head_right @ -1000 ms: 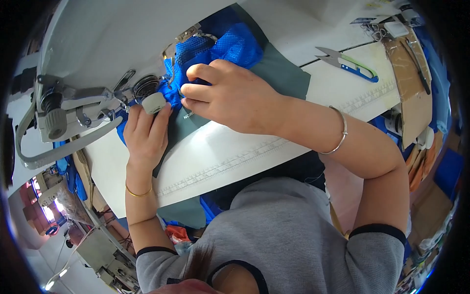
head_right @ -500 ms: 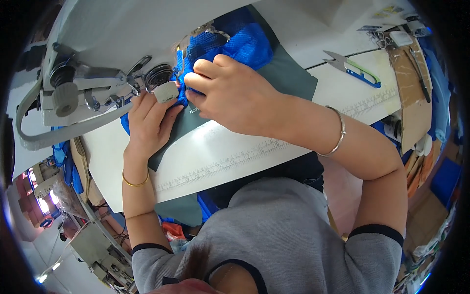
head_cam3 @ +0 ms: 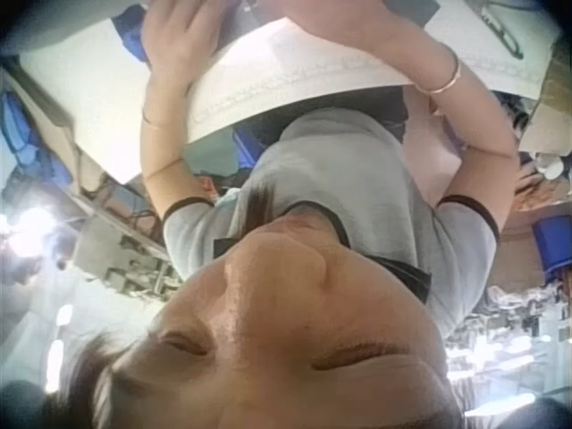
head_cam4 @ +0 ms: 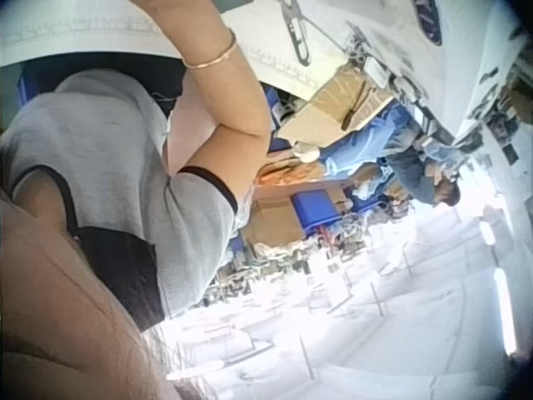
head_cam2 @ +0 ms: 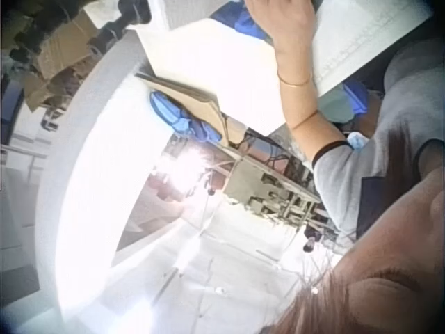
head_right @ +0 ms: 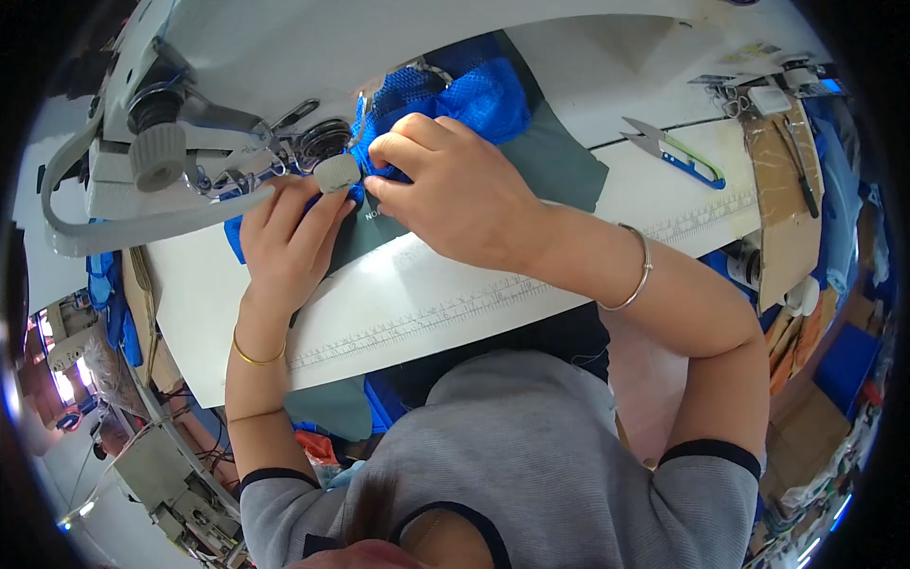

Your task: Sewing blue mesh pockets onto fabric using an industrial sewing machine.

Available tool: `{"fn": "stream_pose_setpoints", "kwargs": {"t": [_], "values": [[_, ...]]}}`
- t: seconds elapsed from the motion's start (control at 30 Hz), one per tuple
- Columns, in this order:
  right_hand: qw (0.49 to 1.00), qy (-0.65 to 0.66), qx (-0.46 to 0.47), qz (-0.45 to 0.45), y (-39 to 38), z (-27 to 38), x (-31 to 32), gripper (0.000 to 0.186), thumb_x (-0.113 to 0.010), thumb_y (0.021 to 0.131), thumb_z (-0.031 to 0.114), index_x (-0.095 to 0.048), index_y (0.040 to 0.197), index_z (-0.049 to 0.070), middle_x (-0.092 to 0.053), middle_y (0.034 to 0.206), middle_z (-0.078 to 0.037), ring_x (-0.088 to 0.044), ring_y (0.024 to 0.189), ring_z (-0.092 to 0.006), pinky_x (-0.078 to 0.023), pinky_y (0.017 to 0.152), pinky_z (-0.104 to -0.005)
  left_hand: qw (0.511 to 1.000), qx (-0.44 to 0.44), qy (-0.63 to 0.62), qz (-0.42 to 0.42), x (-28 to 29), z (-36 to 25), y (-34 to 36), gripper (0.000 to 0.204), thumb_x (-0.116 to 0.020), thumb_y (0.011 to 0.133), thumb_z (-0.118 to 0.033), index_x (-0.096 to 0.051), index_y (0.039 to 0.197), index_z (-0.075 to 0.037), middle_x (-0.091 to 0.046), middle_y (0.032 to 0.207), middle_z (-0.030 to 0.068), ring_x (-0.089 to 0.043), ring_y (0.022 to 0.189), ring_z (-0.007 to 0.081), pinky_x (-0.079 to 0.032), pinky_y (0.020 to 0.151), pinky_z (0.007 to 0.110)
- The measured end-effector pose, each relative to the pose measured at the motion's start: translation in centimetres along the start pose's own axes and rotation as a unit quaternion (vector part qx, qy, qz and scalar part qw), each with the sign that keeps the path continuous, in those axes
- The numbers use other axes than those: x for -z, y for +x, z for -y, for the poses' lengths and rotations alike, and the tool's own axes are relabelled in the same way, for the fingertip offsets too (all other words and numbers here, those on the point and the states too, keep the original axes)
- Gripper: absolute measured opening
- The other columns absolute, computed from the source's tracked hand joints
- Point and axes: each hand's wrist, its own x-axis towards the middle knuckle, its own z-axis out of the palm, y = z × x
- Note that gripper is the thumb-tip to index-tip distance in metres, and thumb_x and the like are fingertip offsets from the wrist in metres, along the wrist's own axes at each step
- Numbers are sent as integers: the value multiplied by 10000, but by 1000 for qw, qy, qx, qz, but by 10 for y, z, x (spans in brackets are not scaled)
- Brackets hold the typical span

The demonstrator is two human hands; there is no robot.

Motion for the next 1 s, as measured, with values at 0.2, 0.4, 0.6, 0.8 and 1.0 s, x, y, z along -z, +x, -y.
{"fn": "stream_pose_setpoints", "kwargs": {"t": [0.2, 0.4, 0.6, 0.8, 1.0], "values": [[1000, -4, 15, 22, 3, -7, 1, 232, -727, 823, 134, -751, 1038, 51, -644, 1082, -34, -588, 1070, -210, -523, 883, -355, 996, -66, 65, -6, 14, -4, -7, 342, -801, 728, -41, -727, 1061, -18, -679, 1071, 101, -659, 953, 286, -546, 762, 368], [1000, -28, -2, 6, 6, -3, -4, 221, -739, 796, 141, -733, 1003, 65, -649, 1018, -11, -586, 1013, -201, -519, 865, -352, 994, -54, 93, -14, 6, -6, -7, 309, -715, 731, 64, -708, 1039, 46, -674, 1117, 172, -664, 988, 320, -566, 834, 402], [998, -40, -27, -38, 11, 0, -15, 172, -750, 775, 167, -734, 927, 87, -637, 932, -8, -576, 979, -194, -494, 853, -337, 1000, 4, 2, -14, -6, 2, -9, 352, -728, 738, 70, -683, 1087, 59, -643, 995, 181, -635, 863, 304, -536, 733, 397], [997, -48, -25, -49, 12, 1, -18, 145, -756, 773, 174, -730, 895, 100, -635, 927, 3, -575, 978, -191, -487, 854, -335, 998, 50, -28, -28, -9, -2, -6, 379, -797, 737, -48, -724, 1107, -7, -700, 954, 143, -661, 861, 290, -523, 844, 418], [998, 2, -48, -44, 9, -4, -21, 111, -740, 787, 173, -729, 868, 98, -633, 930, -2, -576, 981, -197, -493, 861, -338, 998, 41, -22, -33, -10, -5, 2, 333, -796, 721, -48, -718, 1043, -21, -692, 930, 116, -648, 800, 272, -485, 729, 386]]}}
